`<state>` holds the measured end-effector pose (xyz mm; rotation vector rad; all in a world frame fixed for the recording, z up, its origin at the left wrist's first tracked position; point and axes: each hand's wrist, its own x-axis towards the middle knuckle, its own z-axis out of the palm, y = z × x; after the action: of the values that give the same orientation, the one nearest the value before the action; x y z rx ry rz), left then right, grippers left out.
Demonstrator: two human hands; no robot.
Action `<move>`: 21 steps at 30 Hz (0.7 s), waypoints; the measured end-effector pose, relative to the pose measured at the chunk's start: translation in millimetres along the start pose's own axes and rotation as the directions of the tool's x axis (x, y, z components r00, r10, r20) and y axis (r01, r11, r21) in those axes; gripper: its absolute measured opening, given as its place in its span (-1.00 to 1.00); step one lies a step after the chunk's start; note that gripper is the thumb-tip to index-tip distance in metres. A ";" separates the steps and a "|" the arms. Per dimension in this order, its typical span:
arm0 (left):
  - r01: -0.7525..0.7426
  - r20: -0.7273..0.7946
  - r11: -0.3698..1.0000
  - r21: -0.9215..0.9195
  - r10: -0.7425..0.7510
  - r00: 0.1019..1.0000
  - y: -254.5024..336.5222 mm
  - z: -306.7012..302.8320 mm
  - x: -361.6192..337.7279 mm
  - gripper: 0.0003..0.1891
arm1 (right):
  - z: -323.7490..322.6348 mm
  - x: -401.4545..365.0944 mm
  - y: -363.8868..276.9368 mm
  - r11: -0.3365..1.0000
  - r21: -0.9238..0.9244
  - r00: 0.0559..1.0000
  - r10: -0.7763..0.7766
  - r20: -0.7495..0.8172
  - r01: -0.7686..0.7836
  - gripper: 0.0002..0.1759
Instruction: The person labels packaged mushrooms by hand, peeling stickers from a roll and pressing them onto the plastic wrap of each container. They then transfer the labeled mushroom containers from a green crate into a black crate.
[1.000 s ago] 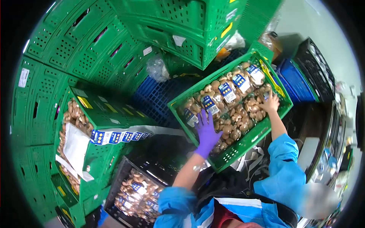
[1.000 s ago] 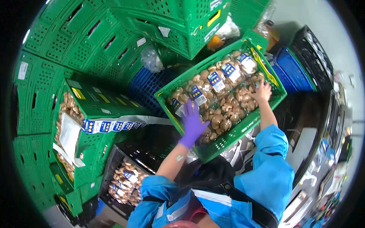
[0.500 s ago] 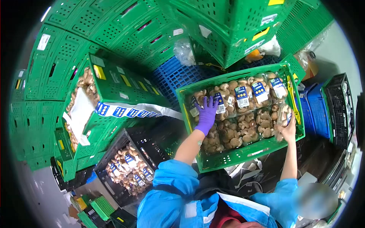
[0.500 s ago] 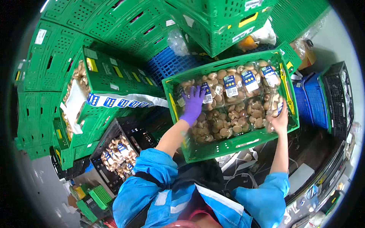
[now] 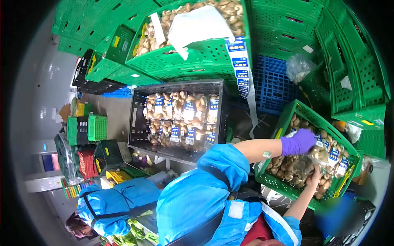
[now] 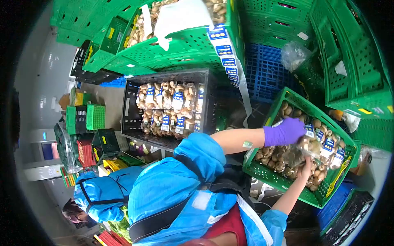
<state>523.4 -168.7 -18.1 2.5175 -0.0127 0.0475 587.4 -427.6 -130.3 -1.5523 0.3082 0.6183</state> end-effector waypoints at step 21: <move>0.445 -0.152 0.585 0.678 -0.481 0.864 -228.6 -262.5 -574.4 -0.60 | 519.5 -295.8 136.8 0.589 -0.687 0.558 0.426 0.712 0.426 0.35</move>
<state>-54.3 169.0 40.1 3.1866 0.8023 -0.2810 170.5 17.9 -68.9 -1.8768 -0.8995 1.6076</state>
